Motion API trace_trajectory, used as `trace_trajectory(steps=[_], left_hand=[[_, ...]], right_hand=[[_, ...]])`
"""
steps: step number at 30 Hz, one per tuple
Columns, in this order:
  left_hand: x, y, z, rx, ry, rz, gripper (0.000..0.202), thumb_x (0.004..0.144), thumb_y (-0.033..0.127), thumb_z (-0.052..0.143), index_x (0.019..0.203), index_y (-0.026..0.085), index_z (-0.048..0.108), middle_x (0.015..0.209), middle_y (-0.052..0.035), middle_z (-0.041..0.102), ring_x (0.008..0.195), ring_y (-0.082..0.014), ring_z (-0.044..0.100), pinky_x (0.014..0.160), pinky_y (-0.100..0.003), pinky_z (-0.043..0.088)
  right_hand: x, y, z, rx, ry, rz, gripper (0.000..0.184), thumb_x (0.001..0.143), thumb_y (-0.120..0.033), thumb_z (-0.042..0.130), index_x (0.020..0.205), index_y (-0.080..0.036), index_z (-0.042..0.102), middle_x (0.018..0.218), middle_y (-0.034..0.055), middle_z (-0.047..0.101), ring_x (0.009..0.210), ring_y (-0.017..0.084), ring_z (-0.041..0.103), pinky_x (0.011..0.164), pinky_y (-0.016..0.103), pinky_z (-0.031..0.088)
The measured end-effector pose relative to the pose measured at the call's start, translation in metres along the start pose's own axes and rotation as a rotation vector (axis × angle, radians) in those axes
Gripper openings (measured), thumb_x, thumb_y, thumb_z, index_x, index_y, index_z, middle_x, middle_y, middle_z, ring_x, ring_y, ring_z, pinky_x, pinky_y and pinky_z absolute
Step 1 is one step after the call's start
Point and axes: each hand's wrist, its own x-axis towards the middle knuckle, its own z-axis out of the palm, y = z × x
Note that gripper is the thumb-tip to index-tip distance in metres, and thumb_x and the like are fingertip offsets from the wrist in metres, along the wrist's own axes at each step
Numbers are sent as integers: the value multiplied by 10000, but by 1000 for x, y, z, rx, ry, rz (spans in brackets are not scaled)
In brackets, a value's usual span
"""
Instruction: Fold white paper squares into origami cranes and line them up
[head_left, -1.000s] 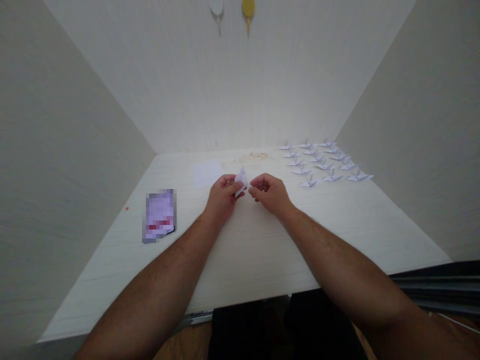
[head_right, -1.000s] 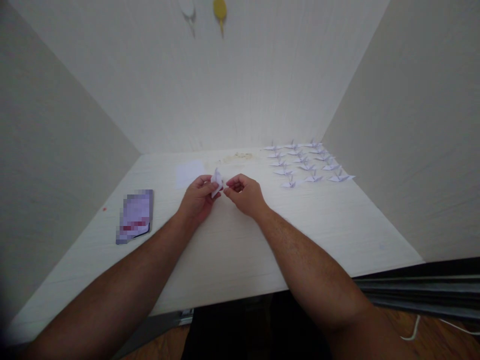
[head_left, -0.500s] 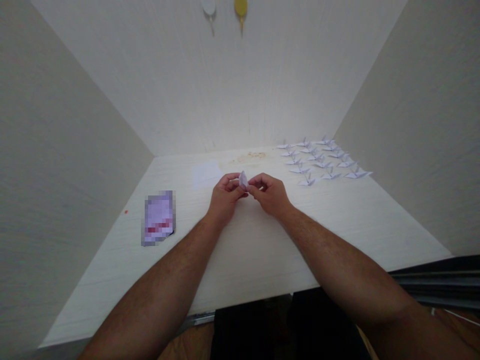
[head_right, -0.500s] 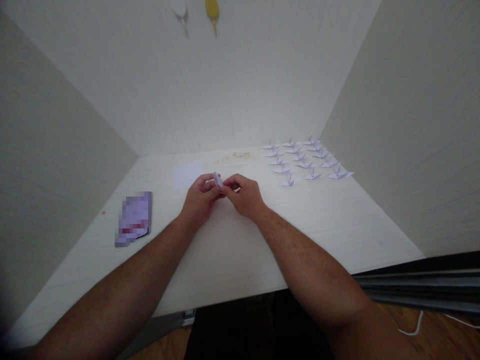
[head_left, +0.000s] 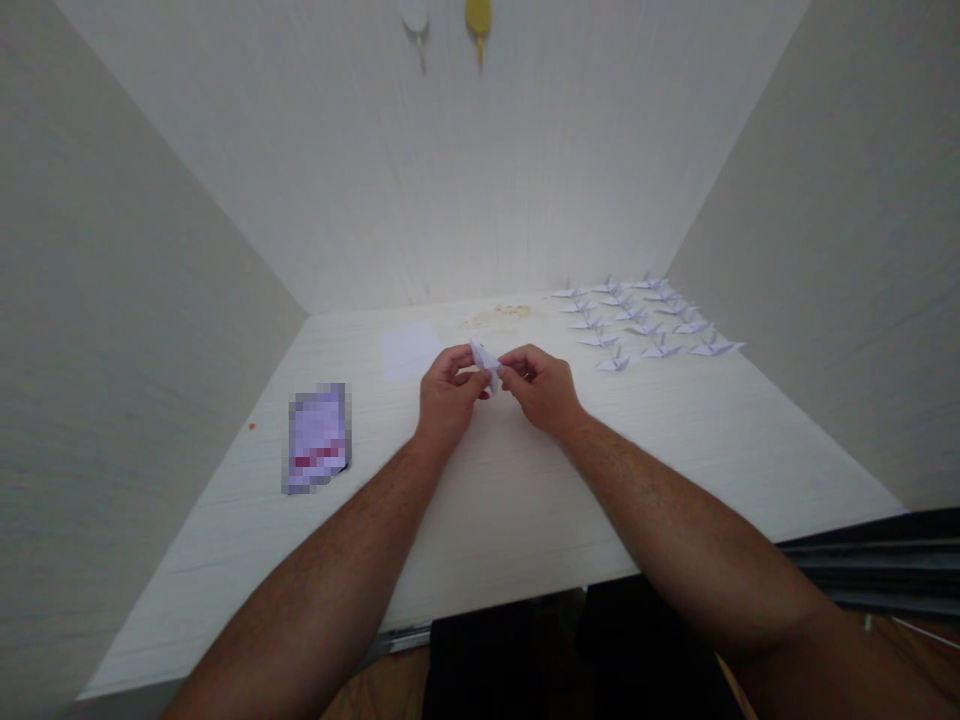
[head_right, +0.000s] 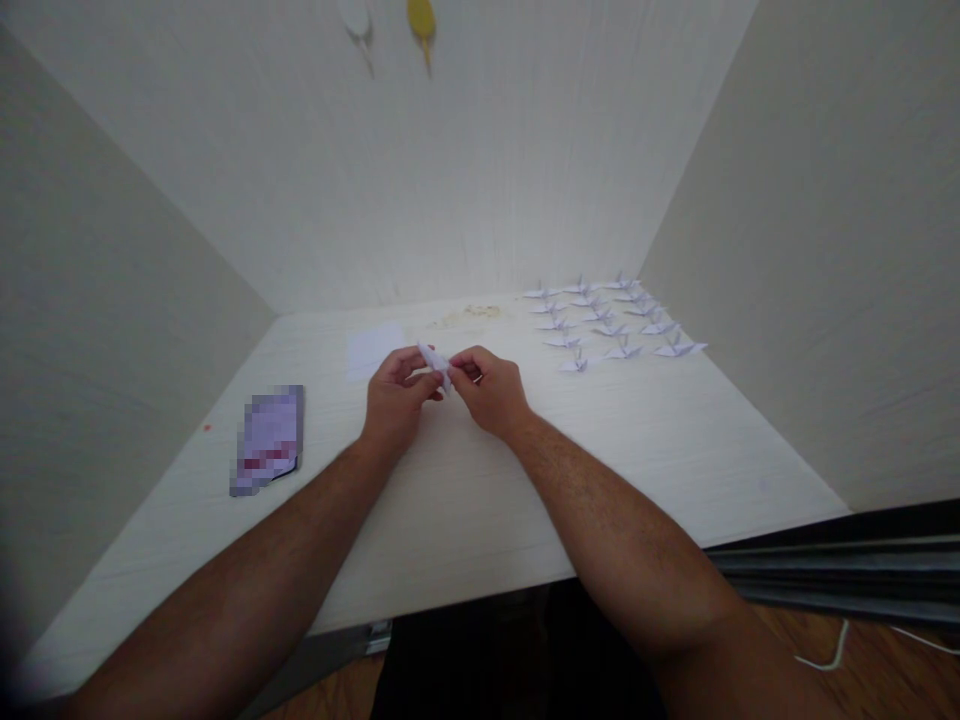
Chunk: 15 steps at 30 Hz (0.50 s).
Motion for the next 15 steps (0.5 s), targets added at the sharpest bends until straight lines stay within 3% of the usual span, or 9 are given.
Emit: trace_trajectory(steps=[7, 10, 15], left_hand=[[-4, 8, 2, 70, 22, 34, 373, 668, 173, 759, 1016, 231, 636, 1046, -3, 676, 611, -94, 637, 500, -216, 525], [-5, 8, 3, 67, 2, 15, 326, 677, 186, 756, 987, 220, 662, 985, -5, 686, 600, -96, 632, 501, -217, 521], [-6, 7, 2, 19, -52, 10, 238, 657, 183, 760, 880, 187, 677, 1090, -36, 690, 663, -115, 663, 584, -256, 554]], right_hand=[[1, 7, 1, 98, -13, 7, 174, 806, -277, 627, 964, -216, 663, 655, -35, 648, 566, 113, 598, 559, 242, 472], [1, 8, 1, 64, -20, 5, 160, 807, -274, 618, 946, -218, 672, 651, -37, 643, 567, 109, 589, 562, 239, 459], [1, 8, 1, 32, -15, -16, 128, 801, -259, 624, 904, -206, 680, 688, -15, 685, 591, 117, 610, 579, 246, 467]])
